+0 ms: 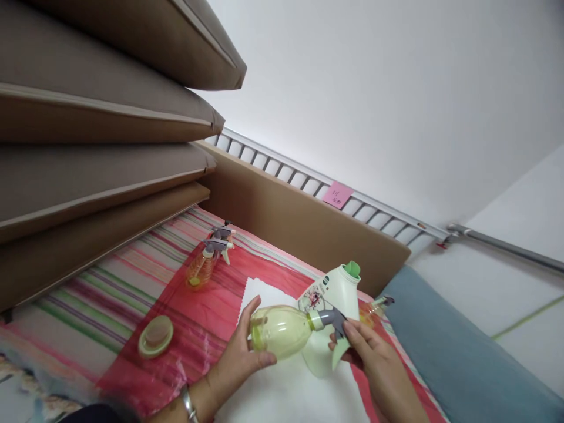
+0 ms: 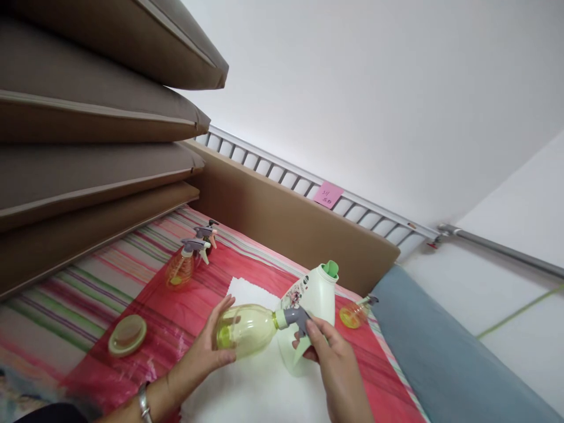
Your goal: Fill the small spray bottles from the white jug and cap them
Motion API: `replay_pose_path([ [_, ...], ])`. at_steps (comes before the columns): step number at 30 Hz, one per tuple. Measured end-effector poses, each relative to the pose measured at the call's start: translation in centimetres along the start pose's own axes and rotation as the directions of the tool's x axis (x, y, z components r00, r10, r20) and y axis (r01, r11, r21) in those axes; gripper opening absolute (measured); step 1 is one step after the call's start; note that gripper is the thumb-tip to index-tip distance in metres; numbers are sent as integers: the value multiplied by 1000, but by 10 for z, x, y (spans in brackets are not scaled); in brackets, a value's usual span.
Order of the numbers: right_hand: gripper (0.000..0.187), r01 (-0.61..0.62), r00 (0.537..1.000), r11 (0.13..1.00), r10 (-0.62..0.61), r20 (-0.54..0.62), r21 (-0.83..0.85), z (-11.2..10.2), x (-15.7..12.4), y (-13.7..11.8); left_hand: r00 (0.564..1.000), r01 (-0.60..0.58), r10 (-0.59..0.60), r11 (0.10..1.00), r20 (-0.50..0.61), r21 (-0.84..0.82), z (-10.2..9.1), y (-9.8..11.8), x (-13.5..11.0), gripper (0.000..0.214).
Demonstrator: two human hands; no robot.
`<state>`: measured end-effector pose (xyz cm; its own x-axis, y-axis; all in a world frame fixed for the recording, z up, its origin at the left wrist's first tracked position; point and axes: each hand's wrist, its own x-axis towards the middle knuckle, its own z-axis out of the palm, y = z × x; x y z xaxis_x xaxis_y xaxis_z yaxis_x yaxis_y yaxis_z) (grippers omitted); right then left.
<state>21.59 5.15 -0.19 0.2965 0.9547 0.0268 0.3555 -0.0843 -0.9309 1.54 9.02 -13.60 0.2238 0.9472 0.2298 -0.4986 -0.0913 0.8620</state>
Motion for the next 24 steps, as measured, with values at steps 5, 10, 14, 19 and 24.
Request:
replay_pose_path([
  [5, 42, -44, 990, 998, 49, 135, -42, 1, 2, 4, 1000, -4, 5, 999, -23, 53, 2, 16, -2, 83],
  [10, 33, 41, 952, 990, 1, 305, -132, -3, 1, -4, 999, -34, 36, 994, -11, 108, -3, 25, -3, 76],
  [14, 28, 159, 943, 974, -101, 318, -161, -1, -3, -4, 999, -22, 24, 999, -45, 46, -4, 23, -5, 71],
  [19, 31, 309, 924, 908, -216, 314, -285, -8, 1, -6, 981, 191, -178, 951, 77, -244, -1, 22, -10, 47],
  [24, 46, 307, 949, 883, -314, 38, -356, -11, 0, -6, 996, -6, 1, 999, -91, -51, -7, 31, -5, 51],
])
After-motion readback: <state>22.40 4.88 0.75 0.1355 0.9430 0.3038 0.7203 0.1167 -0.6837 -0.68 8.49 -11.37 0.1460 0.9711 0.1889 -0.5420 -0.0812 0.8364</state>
